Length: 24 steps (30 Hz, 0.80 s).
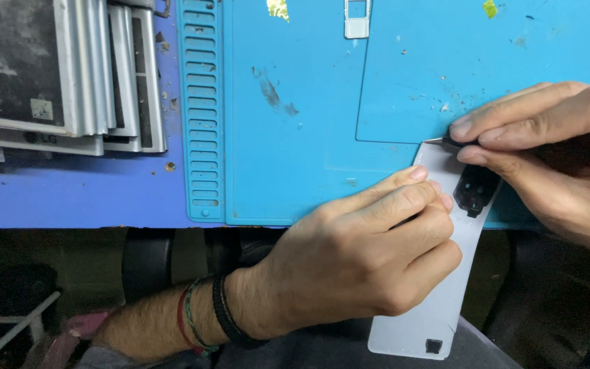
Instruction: Cleaning and scraping adhesive residue from the edges of a smartphone back cover using a cloth and a thin tool.
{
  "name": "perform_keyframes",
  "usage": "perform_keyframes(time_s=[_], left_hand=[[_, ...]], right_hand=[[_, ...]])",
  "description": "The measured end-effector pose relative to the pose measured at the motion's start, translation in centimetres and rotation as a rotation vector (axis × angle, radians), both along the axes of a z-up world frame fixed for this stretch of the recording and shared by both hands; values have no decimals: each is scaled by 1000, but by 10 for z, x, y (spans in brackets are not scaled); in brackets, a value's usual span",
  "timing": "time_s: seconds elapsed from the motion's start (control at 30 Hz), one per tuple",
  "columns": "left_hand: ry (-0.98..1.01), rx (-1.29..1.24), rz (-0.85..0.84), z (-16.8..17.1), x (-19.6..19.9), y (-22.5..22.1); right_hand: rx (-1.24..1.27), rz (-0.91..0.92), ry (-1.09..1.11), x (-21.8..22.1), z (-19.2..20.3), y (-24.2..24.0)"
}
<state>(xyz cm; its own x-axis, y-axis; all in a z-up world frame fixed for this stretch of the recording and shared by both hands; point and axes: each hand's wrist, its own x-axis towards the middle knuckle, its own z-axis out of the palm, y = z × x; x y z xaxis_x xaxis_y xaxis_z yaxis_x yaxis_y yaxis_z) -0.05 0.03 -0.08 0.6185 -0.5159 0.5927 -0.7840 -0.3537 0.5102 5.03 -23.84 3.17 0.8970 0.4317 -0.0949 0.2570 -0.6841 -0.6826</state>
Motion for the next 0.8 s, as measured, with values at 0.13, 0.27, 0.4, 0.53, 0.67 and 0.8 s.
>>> perform_keyframes(time_s=[0.13, 0.27, 0.4, 0.53, 0.67, 0.8], left_hand=[[3, -3, -5, 0, 0, 0], [0, -11, -5, -1, 0, 0], [-2, -8, 5, 0, 0, 0], [7, -7, -6, 0, 0, 0], [8, -14, -4, 0, 0, -1], [1, -9, -2, -1, 0, 0]], right_hand=[[185, -65, -15, -7, -3, -2], [50, -48, 18, 3, -2, 0], [51, -32, -23, 1, 1, 1], [14, -5, -20, 2, 1, 1], [-26, -19, -19, 2, 5, 4], [23, -125, -12, -4, 2, 1]])
